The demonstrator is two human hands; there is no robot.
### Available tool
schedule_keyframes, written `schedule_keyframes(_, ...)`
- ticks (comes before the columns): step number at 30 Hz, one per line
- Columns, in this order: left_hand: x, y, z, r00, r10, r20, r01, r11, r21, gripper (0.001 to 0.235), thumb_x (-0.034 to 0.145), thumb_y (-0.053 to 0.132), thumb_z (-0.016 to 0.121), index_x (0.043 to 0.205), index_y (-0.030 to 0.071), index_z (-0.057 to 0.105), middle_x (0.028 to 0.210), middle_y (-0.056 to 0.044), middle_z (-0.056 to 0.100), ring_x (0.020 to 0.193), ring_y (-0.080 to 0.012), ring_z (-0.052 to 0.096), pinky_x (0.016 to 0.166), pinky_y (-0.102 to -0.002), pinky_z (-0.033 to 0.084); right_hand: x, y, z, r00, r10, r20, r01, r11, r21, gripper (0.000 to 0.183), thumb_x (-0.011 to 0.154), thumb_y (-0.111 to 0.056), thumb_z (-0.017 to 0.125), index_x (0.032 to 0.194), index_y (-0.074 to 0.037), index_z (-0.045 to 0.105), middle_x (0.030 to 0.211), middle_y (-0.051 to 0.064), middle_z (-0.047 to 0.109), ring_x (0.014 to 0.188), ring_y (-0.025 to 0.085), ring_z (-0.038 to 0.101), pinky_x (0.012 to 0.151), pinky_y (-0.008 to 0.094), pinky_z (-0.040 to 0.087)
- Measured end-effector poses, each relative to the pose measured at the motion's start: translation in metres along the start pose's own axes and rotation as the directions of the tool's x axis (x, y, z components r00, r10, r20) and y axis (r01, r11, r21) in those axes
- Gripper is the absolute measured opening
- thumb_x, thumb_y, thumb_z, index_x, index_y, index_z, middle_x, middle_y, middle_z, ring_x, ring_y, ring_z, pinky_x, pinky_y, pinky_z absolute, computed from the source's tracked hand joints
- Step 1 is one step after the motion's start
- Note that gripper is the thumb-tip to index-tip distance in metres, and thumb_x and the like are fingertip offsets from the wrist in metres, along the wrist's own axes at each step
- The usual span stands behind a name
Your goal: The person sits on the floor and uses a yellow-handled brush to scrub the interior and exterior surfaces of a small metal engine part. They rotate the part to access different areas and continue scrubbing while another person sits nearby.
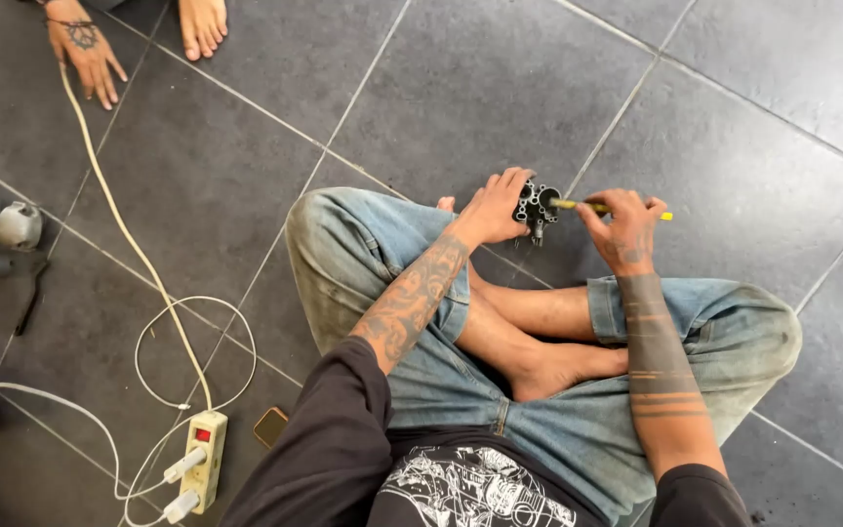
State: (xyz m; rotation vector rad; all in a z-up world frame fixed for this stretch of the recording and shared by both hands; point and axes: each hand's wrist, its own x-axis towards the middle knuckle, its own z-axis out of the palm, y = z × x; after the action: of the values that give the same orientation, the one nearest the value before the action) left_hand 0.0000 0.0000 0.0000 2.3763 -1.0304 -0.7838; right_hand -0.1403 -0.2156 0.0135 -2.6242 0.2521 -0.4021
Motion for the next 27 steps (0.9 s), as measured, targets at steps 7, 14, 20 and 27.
schedule_keyframes(7,0.010,-0.010,0.006,1.000,0.001,-0.032,-0.001,1.000,-0.005,0.108,0.067,0.039,0.092,0.153,0.013,0.032,0.150,-0.011,0.040,0.131,-0.0380,0.050,0.097,-0.055,0.056,0.010,-0.011,0.001,0.999,-0.035,0.003,0.034,0.996,0.083,0.017,0.099,-0.038,0.080,0.099,-0.023,0.071,0.085,-0.002,0.067,0.083,0.020,0.063,0.095,0.042,0.029)
schedule_keyframes(14,0.013,-0.015,0.011,0.999,0.005,-0.049,-0.005,1.000,-0.018,0.110,0.066,0.040,0.093,0.153,0.013,0.032,0.151,-0.011,0.040,0.132,-0.0384,0.050,0.097,-0.055,0.056,0.007,-0.010,-0.004,0.997,-0.022,-0.069,0.022,1.000,-0.003,0.019,0.099,-0.040,0.082,0.100,-0.024,0.071,0.084,-0.002,0.066,0.083,0.020,0.062,0.093,0.042,0.031)
schedule_keyframes(20,0.010,-0.012,0.005,0.999,-0.002,-0.046,0.000,0.999,-0.034,0.109,0.068,0.039,0.092,0.154,0.013,0.031,0.152,-0.011,0.039,0.133,-0.0389,0.050,0.099,-0.057,0.055,0.005,-0.004,0.000,0.996,-0.010,-0.085,0.004,0.997,-0.071,0.020,0.101,-0.041,0.080,0.101,-0.022,0.071,0.084,0.000,0.066,0.082,0.021,0.063,0.093,0.043,0.031)
schedule_keyframes(27,0.008,-0.008,0.001,0.999,-0.011,-0.030,0.010,1.000,-0.027,0.107,0.068,0.038,0.093,0.154,0.014,0.032,0.152,-0.010,0.040,0.133,-0.0377,0.051,0.099,-0.057,0.056,0.009,-0.003,0.003,0.999,-0.038,-0.037,0.038,0.999,0.000,0.020,0.105,-0.041,0.076,0.102,-0.022,0.071,0.084,0.000,0.066,0.083,0.022,0.062,0.094,0.043,0.031)
